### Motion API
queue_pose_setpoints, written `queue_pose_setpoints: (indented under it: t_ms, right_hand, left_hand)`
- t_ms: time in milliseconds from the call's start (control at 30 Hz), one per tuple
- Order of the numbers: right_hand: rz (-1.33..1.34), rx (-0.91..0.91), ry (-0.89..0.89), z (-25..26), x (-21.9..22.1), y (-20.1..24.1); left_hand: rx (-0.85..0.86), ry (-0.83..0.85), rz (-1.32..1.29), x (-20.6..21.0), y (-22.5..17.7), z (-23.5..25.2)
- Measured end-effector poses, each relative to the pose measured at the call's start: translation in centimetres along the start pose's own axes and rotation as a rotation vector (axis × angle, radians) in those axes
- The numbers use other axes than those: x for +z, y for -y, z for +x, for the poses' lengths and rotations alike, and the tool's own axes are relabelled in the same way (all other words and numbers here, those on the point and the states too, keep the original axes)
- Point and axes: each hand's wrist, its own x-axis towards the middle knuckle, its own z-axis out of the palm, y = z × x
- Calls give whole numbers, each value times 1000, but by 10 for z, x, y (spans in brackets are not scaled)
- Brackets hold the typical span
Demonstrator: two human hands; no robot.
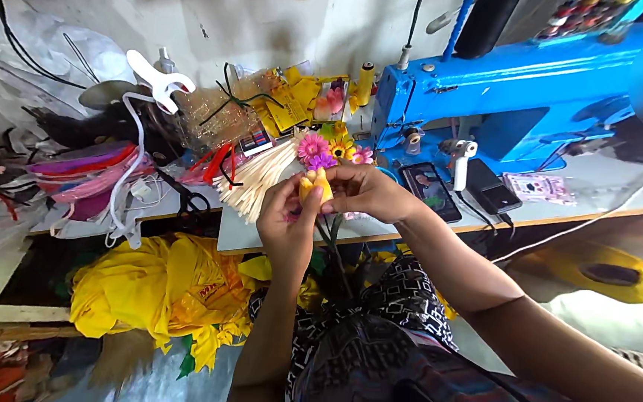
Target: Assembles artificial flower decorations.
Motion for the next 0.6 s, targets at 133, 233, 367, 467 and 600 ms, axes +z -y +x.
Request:
queue_pose_setpoints:
  t_ms: [133,233,367,467,600]
  right_hand:
    - [140,84,-27,1,-7,-10]
    - [390,90,-18,1,-14,-22]
    - [597,41,-39,0,-26,-41]
    - [675,50,-44,1,-24,-49]
    - [648,193,-145,4,-15,-52]
  left_hand:
    - [-42,28,-32,4,4,4]
    - [-205,143,-44,-6,8,0]
    - [-548,236,-150,-14,11,-27]
    - [-588,260,-221,-3,11,-44]
    - [-579,131,-243,4,19,-46]
